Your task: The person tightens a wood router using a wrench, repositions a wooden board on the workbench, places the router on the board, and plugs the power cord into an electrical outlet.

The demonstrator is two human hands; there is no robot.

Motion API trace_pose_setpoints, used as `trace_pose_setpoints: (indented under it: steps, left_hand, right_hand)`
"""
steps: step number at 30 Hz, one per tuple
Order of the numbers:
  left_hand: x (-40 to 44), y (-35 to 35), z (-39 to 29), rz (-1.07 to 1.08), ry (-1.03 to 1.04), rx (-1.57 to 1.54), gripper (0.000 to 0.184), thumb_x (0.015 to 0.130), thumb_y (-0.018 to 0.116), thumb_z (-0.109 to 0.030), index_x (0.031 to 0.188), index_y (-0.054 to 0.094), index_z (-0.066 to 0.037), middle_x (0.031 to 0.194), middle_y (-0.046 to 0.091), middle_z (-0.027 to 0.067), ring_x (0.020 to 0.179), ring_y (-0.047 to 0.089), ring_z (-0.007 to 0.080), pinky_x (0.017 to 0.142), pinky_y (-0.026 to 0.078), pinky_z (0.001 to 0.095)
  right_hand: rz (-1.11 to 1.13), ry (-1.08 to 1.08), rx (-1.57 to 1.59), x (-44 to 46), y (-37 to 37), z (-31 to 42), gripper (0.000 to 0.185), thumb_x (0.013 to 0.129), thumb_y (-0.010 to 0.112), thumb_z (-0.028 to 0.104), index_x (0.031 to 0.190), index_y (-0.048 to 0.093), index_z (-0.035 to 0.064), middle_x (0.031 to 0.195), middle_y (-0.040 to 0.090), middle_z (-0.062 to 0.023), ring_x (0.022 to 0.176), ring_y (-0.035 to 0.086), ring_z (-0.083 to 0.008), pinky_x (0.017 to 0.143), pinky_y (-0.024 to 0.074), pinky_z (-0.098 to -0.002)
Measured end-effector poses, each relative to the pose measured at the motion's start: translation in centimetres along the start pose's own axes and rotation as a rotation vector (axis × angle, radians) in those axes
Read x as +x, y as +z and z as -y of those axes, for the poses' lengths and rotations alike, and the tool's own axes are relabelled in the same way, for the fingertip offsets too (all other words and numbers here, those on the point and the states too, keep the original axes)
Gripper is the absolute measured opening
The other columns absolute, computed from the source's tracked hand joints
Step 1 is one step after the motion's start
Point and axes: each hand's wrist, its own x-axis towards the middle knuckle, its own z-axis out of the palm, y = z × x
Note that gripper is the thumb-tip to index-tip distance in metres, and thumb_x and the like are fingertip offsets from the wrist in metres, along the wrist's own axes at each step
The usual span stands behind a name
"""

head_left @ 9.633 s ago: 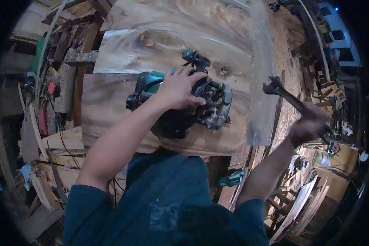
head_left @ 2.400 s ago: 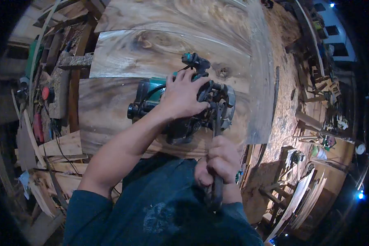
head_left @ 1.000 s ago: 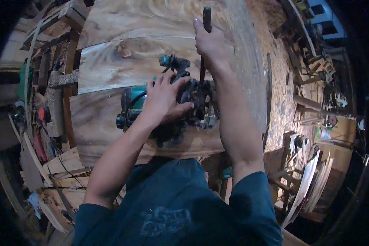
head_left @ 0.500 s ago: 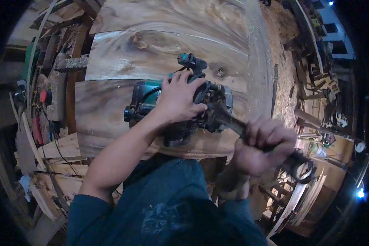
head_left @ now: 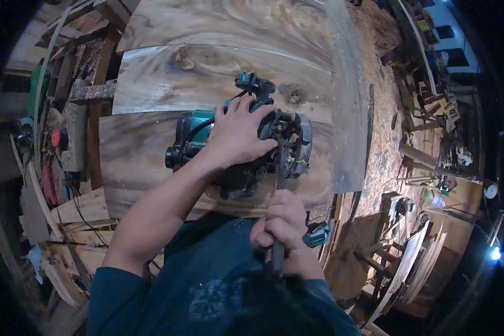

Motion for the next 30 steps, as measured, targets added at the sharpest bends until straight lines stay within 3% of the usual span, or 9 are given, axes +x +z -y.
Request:
trace_pose_setpoints:
  steps: [2,3,7,10,13,16,17,23,30]
  left_hand:
    - [0.1,0.0,-0.1,0.001,-0.002,0.016,0.074,0.073,0.075,-0.048,0.139,0.050,-0.024,0.146,0.041,0.0196,0.137,0.036,0.0381,0.109,0.026,0.0602]
    - [0.1,-0.1,-0.2,0.005,-0.007,0.024,0.074,0.073,0.075,-0.048,0.139,0.050,-0.024,0.146,0.041,0.0196,0.137,0.037,0.0382,0.109,0.026,0.0600]
    - [0.1,-0.3,-0.4,0.018,-0.024,0.019,0.076,0.073,0.075,-0.049,0.139,0.049,-0.025,0.145,0.041,0.0200,0.136,0.038,0.0382,0.109,0.026,0.0597]
    - [0.1,-0.3,-0.3,0.027,-0.021,0.022,0.075,0.073,0.075,-0.050,0.140,0.049,-0.025,0.145,0.041,0.0205,0.136,0.037,0.0383,0.110,0.025,0.0597]
    - [0.0,0.1,0.1,0.009,0.003,0.002,0.075,0.074,0.073,-0.051,0.140,0.050,-0.025,0.145,0.041,0.0214,0.136,0.037,0.0394,0.110,0.025,0.0592]
    - [0.1,0.2,0.0,-0.006,-0.008,0.024,0.075,0.073,0.073,-0.052,0.140,0.050,-0.025,0.146,0.041,0.0223,0.137,0.036,0.0403,0.110,0.025,0.0584]
    - [0.0,0.1,0.1,-0.008,-0.004,-0.002,0.076,0.073,0.073,-0.052,0.140,0.051,-0.023,0.146,0.041,0.0238,0.137,0.035,0.0405,0.110,0.025,0.0579]
    - [-0.1,0.2,0.2,-0.024,-0.004,-0.041,0.076,0.073,0.073,-0.050,0.139,0.052,-0.019,0.145,0.042,0.0244,0.138,0.034,0.0402,0.110,0.024,0.0574]
    - [-0.1,0.3,0.2,-0.026,-0.011,-0.049,0.074,0.073,0.073,-0.049,0.138,0.052,-0.020,0.144,0.042,0.0243,0.138,0.034,0.0402,0.111,0.023,0.0574]
  right_hand:
    - [0.070,0.009,-0.042,-1.4,-0.1,0.8,0.040,0.072,0.081,0.027,0.086,0.051,0.0049,0.082,0.056,-0.0091,0.061,0.054,-0.0261,0.049,0.0399,-0.0361]
    - [0.050,0.031,-0.136,-3.1,0.5,1.4,0.039,0.074,0.079,0.029,0.092,0.051,0.0085,0.086,0.055,-0.0073,0.071,0.056,-0.0260,0.061,0.0441,-0.0417]
    - [-0.003,0.224,-0.264,-4.6,2.4,4.1,0.034,0.076,0.078,0.021,0.094,0.050,0.0135,0.090,0.055,-0.0057,0.084,0.055,-0.0266,0.077,0.0428,-0.0486]
    - [0.063,0.169,-0.204,-3.8,1.2,3.1,0.029,0.079,0.076,0.019,0.088,0.049,0.0125,0.089,0.053,-0.0060,0.080,0.053,-0.0261,0.074,0.0435,-0.0451]
    - [-0.287,0.137,-0.208,-0.6,2.0,1.0,0.018,0.090,0.057,0.016,0.084,0.040,0.0128,0.075,0.043,-0.0046,0.065,0.040,-0.0202,0.066,0.0396,-0.0394]
    - [-0.444,0.170,-0.190,-0.1,2.6,0.9,0.027,0.097,0.054,0.025,0.081,0.037,0.0123,0.072,0.041,-0.0046,0.064,0.038,-0.0191,0.063,0.0391,-0.0369]
    - [-0.370,0.119,-0.213,-0.5,2.2,0.8,0.032,0.100,0.052,0.031,0.080,0.037,0.0115,0.070,0.040,-0.0047,0.063,0.038,-0.0195,0.061,0.0385,-0.0368]
    - [-0.175,0.115,-0.216,-2.2,2.1,1.7,0.039,0.099,0.054,0.034,0.072,0.037,0.0111,0.068,0.039,-0.0046,0.063,0.039,-0.0201,0.059,0.0356,-0.0361]
    - [-0.252,0.063,-0.128,-3.1,2.3,0.9,0.032,0.095,0.057,0.026,0.073,0.041,0.0089,0.069,0.042,-0.0050,0.062,0.041,-0.0215,0.058,0.0360,-0.0375]
